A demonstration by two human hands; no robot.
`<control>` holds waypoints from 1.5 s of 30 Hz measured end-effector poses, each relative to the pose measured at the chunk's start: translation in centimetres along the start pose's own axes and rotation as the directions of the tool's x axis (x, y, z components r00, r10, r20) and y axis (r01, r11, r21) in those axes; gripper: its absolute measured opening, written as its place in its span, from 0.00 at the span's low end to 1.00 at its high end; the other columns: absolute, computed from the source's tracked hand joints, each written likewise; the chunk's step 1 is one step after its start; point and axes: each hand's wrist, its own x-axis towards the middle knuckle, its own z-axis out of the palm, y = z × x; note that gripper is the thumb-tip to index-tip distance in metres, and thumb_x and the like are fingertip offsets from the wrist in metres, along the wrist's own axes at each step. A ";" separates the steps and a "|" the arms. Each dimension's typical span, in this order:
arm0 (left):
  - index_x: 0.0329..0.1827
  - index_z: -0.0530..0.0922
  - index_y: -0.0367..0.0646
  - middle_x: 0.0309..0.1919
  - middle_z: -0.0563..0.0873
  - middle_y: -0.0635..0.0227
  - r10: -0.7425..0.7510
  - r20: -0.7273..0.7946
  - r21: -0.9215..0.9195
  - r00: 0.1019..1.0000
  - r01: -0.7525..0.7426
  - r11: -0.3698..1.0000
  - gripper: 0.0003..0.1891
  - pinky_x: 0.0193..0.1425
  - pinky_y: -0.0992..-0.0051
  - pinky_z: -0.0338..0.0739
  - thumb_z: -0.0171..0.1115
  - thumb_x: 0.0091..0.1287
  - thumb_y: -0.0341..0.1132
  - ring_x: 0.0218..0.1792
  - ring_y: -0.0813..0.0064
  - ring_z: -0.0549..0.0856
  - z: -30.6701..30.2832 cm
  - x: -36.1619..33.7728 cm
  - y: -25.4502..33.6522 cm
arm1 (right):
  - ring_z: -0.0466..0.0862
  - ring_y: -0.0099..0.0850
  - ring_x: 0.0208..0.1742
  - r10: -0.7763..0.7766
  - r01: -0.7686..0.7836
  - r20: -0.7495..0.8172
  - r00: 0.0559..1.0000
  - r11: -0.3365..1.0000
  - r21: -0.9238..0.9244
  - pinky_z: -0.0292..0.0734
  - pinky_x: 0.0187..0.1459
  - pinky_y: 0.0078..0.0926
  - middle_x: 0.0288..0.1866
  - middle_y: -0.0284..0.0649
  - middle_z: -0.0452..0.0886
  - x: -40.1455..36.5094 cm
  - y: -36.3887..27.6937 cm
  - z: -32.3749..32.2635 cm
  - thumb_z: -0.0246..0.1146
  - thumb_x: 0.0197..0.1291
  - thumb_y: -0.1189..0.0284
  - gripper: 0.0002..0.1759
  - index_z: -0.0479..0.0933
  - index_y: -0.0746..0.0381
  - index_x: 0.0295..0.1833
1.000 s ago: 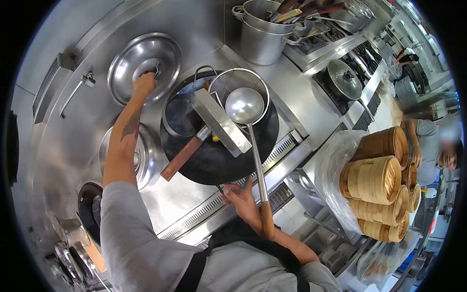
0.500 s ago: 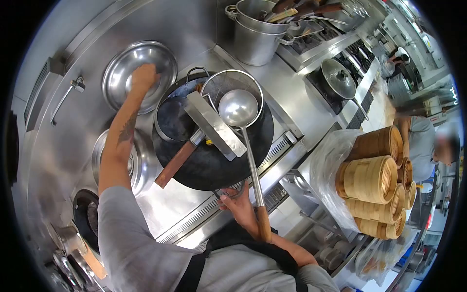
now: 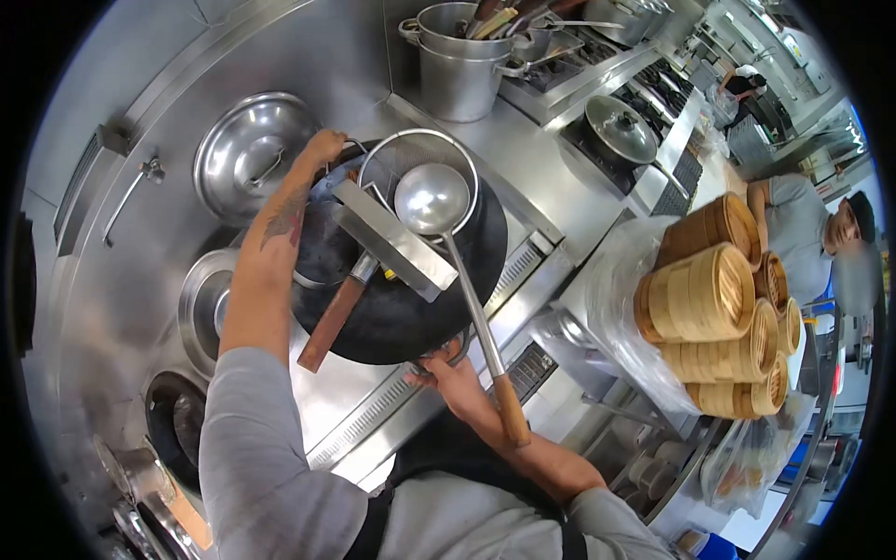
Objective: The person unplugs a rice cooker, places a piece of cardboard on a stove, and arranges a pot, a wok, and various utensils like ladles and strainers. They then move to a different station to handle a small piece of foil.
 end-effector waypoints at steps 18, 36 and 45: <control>0.51 0.83 0.32 0.32 0.85 0.54 -0.550 -0.088 -0.392 0.830 0.479 0.785 0.42 0.34 0.59 0.81 0.54 0.66 0.71 0.32 0.63 0.85 -11.5 -54.9 -8.0 | 0.85 0.32 0.52 0.173 -0.107 0.359 0.917 0.975 -0.196 0.86 0.53 0.36 0.55 0.42 0.82 -23.9 11.1 -1.0 0.53 0.65 0.80 0.20 0.71 0.65 0.63; 0.42 0.83 0.33 0.30 0.80 0.64 -0.759 -0.084 -0.474 0.645 0.644 0.600 0.49 0.32 0.68 0.74 0.58 0.53 0.81 0.26 0.70 0.78 -25.7 -80.4 -49.7 | 0.81 0.30 0.53 0.338 -0.241 0.503 0.796 0.938 -0.249 0.78 0.58 0.28 0.50 0.42 0.79 -22.5 51.4 29.5 0.59 0.67 0.83 0.12 0.62 0.59 0.43; 0.34 0.86 0.34 0.24 0.81 0.65 -0.749 -0.220 -0.519 0.625 0.575 0.632 0.48 0.27 0.69 0.68 0.57 0.54 0.82 0.23 0.73 0.74 -25.1 -74.0 -67.1 | 0.78 0.22 0.58 0.071 0.002 0.487 0.870 0.989 -0.148 0.76 0.55 0.19 0.67 0.42 0.72 -18.4 68.0 38.5 0.62 0.70 0.79 0.47 0.36 0.62 0.80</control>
